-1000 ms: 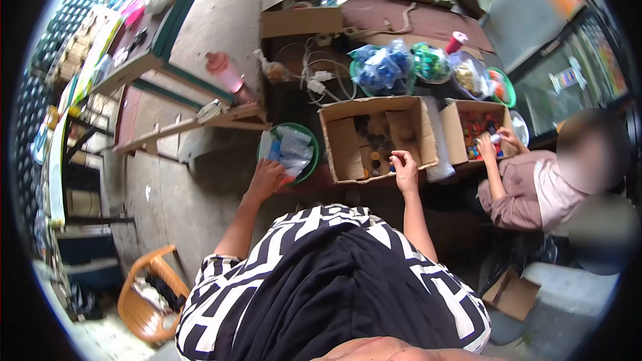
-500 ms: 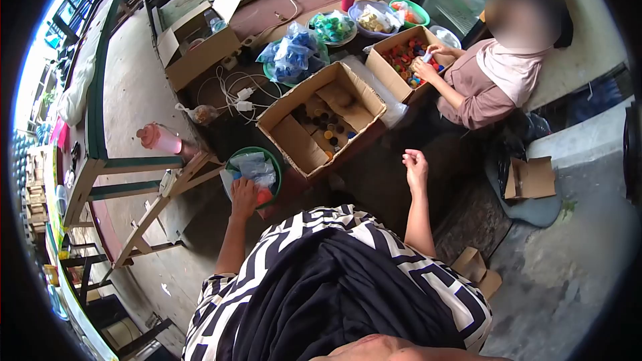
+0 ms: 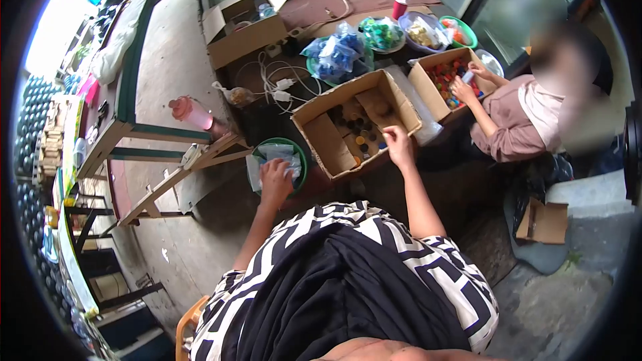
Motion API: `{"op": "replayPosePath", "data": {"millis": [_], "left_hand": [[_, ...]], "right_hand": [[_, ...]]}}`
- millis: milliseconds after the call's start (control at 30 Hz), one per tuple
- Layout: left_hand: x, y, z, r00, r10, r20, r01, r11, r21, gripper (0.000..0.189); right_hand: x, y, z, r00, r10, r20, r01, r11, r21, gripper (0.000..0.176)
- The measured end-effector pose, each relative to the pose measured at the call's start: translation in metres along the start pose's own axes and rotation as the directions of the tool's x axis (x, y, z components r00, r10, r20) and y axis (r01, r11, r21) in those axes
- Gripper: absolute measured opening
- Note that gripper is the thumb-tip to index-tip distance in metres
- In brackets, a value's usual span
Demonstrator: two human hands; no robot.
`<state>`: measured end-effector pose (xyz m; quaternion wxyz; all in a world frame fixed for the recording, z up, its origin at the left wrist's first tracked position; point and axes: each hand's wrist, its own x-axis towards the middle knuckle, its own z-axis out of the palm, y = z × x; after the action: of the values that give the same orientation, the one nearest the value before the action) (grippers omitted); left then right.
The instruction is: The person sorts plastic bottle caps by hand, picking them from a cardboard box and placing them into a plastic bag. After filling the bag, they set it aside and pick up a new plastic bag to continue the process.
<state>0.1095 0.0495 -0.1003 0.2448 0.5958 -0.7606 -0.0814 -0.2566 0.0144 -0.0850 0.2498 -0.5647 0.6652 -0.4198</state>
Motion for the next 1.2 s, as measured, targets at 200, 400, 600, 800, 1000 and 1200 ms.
{"op": "replayPosePath", "data": {"millis": [200, 400, 600, 800, 1000, 1200], "left_hand": [[0.005, 0.046, 0.004, 1.0, 0.022, 0.009, -0.021, 0.997, -0.072, 0.023], [0.023, 0.091, 0.025, 0.988, 0.13, 0.085, -0.12, 0.986, -0.118, 0.021], [0.034, 0.11, 0.093, 0.915, 0.188, 0.357, -0.209, 0.978, 0.023, 0.039], [0.046, 0.115, 0.116, 0.784, 0.122, 0.609, -0.146, 0.989, -0.011, 0.038], [0.039, 0.116, 0.12, 0.807, 0.032, 0.59, -0.068, 0.997, 0.039, 0.032], [0.042, 0.126, 0.111, 0.828, -0.028, 0.559, -0.029, 0.995, 0.093, 0.034]], "right_hand": [[0.026, 0.045, 0.111, 0.796, 0.151, 0.587, 0.162, 0.88, -0.447, 0.04], [0.02, 0.043, 0.136, 0.748, 0.178, 0.64, 0.062, 0.941, -0.334, 0.047], [0.035, 0.051, 0.11, 0.539, 0.065, 0.84, -0.016, 0.998, -0.066, 0.049], [0.066, 0.08, 0.093, 0.513, 0.141, 0.847, 0.148, 0.957, -0.249, 0.044], [0.095, 0.088, 0.062, 0.584, 0.355, 0.73, 0.03, 0.889, -0.456, 0.054], [0.108, 0.115, 0.065, 0.855, 0.163, 0.493, 0.059, 0.913, -0.404, 0.074]]}}
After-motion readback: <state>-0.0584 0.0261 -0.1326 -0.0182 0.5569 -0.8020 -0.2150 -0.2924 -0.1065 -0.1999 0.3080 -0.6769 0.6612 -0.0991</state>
